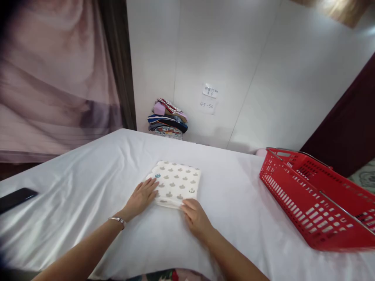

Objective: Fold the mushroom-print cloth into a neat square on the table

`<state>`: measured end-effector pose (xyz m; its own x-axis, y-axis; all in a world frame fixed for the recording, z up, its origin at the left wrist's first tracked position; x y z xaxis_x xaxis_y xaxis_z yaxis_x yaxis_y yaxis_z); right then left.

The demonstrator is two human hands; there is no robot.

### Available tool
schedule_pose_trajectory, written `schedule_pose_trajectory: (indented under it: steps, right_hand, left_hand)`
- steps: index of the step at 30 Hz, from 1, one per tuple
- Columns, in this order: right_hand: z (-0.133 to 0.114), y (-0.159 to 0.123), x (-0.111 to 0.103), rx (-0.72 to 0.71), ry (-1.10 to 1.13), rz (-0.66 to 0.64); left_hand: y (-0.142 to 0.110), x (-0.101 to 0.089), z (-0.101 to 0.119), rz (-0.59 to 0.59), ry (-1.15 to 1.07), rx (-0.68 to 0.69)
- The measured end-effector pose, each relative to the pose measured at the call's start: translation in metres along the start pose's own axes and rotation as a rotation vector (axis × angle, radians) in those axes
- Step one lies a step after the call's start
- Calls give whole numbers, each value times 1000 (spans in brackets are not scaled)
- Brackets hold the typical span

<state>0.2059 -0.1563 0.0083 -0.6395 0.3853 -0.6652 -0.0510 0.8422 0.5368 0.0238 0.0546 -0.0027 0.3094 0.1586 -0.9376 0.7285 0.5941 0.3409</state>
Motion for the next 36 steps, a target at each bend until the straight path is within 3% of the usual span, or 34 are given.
schedule_pose_trajectory:
  steps: [2,5,8,10,17,20,23,25,27,31,33,36]
  right_hand:
    - [12,2,-9,109,54,150]
    - [40,15,-25,422,122,379]
    - [63,33,-28,796,217,346]
    - [70,43,-23,902,262,280]
    - [87,39,-18,854,406,288]
    - [90,37,-29,844,345,217]
    - [71,49,-38,642,54,200]
    - [51,57,-37,422,-45,132]
    - [34,57,-31,266,-67,-15]
    - [20,35,-24,193,-87,-251]
    - [20,25,-27,163,-80,-245]
    - [17,21,-33,77,-50,-125]
  left_hand:
    - [8,-5,-5,-35,-71,-59]
    - [24,-12,-17,-44,-148,-263]
    - [36,-15,-23,-185,-153,-442]
    - [38,-15,-21,-284,-128,-478]
    - [5,-24,-5,-321,-129,-463]
    - [-4,-34,5,-221,-72,-407]
    - [-1,-42,24,43,7,-164]
    - [1,-40,37,123,18,44]
    - [-1,-32,46,97,24,180]
    - [-11,-18,48,8,29,285]
    - [-14,-19,47,13,7,290]
    - [-17,-30,51,49,-57,337]
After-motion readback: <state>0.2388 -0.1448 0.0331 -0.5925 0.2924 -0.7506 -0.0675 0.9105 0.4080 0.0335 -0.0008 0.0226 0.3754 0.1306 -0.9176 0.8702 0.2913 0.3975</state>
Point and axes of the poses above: each hand's wrist, its own y-axis towards the middle knuckle, its own x-axis out of the palm, z = x × y, the point moved 2 cm from there along y, towards the middle knuckle, and after that the axes turned 14 degrees about y, right-handed, at the moved point
